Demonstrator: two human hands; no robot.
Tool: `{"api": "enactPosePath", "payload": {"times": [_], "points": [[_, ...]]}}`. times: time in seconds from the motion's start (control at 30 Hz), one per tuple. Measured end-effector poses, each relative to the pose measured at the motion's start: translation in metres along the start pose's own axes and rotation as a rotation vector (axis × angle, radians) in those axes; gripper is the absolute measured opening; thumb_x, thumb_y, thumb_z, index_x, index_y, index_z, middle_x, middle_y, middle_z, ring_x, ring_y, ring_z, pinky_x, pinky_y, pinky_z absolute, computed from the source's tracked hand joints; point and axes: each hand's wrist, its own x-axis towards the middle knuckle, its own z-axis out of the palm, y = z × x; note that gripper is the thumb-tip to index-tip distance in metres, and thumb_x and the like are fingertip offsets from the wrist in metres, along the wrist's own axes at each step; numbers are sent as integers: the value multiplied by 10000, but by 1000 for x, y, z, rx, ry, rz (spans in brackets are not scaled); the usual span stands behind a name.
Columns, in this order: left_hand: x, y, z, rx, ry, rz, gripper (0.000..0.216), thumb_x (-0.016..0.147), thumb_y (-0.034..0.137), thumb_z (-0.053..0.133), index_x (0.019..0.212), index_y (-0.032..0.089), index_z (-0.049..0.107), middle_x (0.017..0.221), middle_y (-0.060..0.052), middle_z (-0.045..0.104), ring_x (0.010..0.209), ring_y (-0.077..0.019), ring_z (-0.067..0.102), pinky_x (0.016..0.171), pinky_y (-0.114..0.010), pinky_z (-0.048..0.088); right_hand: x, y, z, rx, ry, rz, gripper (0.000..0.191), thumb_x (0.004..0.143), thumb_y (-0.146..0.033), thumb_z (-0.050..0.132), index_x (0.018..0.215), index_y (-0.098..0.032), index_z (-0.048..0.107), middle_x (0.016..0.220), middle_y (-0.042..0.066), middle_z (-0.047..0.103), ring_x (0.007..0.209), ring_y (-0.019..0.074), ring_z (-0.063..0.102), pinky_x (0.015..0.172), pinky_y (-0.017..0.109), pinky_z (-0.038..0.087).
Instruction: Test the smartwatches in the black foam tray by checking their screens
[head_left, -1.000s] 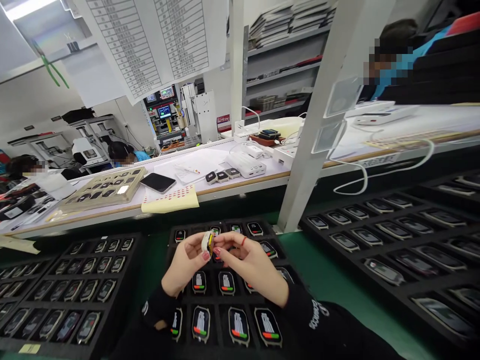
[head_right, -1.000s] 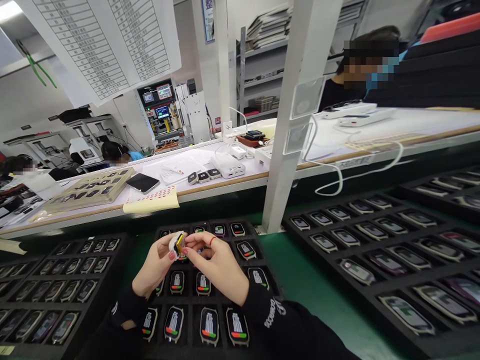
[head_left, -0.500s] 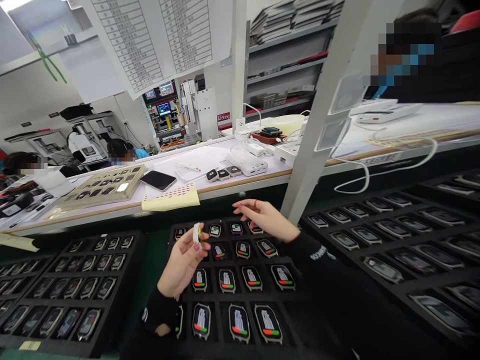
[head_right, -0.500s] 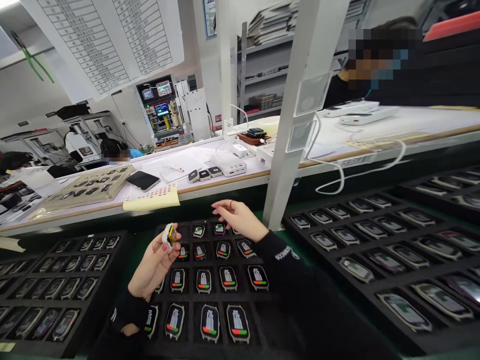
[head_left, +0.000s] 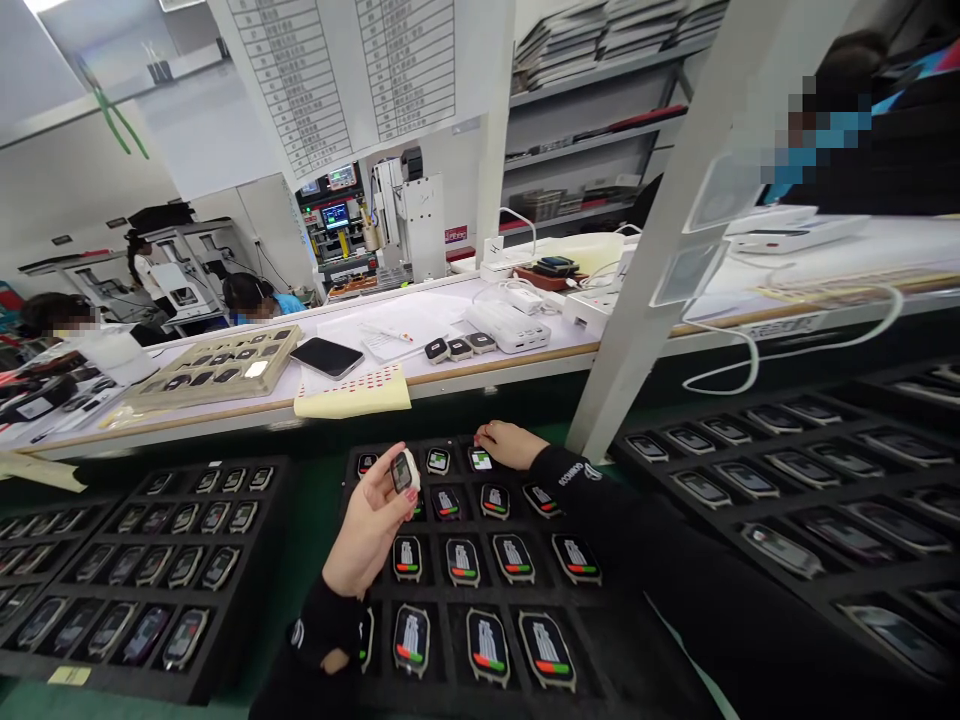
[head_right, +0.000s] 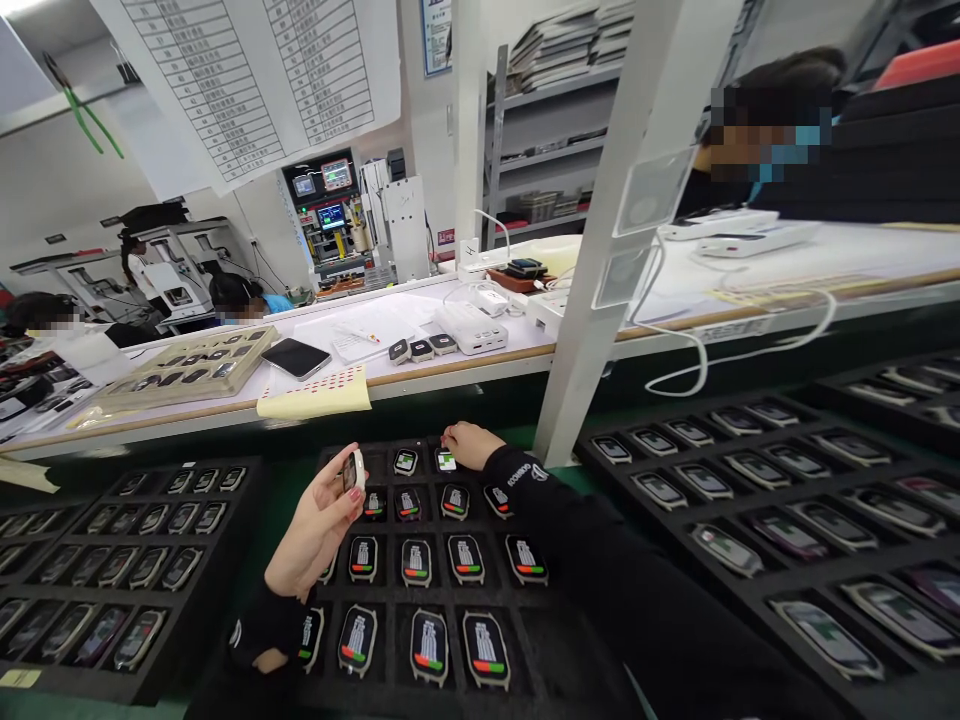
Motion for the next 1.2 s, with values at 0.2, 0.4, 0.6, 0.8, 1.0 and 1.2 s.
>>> {"api": "enactPosePath", "payload": {"times": [0.2, 0.4, 0.6, 0.8, 1.0, 1.2], "points": [[3, -6, -2, 1, 1, -16, 652, 686, 249, 838, 1290, 263, 594, 945, -18, 617, 730, -70, 523, 637, -173, 428, -6, 5, 0, 133, -105, 59, 211, 1080, -298, 514, 1035, -116, 610, 664, -39, 562, 428, 100, 496, 461, 208, 467], [5, -11, -3, 97, 7, 12, 663, 709, 273, 818, 1318, 238, 559, 1005, -43, 625, 773, -100, 545, 636, -192, 443, -8, 3, 4, 334, -41, 47, 227, 1046, -261, 562, 876, -125, 629, 539, -71, 489, 409, 105, 468, 464, 204, 421], [10, -24, -14, 257, 7, 90, 643, 708, 331, 804, 1290, 246, 546, 1171, -82, 628, 961, -185, 619, 815, -275, 506, -15, -18, -1, 683, 25, 112, 353, 1056, -403, 482, 845, -140, 586, 618, 33, 576, 563, 192, 633, 467, 227, 484], [5, -21, -12, 373, -114, 108, 583, 791, 311, 732, 1326, 268, 505, 1285, -89, 573, 1025, -193, 611, 840, -272, 500, -61, -56, -3, 1056, -187, 112, 366, 1081, -429, 329, 1043, -134, 542, 860, 145, 653, 658, 206, 664, 387, 186, 453], [4, -18, -7, 416, -63, 105, 486, 807, 364, 709, 1257, 233, 578, 1202, -90, 621, 932, -199, 623, 791, -290, 500, -98, -67, 16, 1398, -341, -102, 431, 779, -303, 810, 1118, -179, 575, 926, 64, 636, 626, 146, 575, 362, 136, 419], [3, -16, -5, 464, -10, 82, 407, 884, 434, 585, 1231, 224, 628, 991, -68, 668, 706, -151, 573, 587, -250, 419, -104, -69, 23, 1424, -187, -79, 331, 844, -413, 713, 1062, -177, 632, 870, 71, 626, 630, 163, 558, 351, 144, 396]]}}
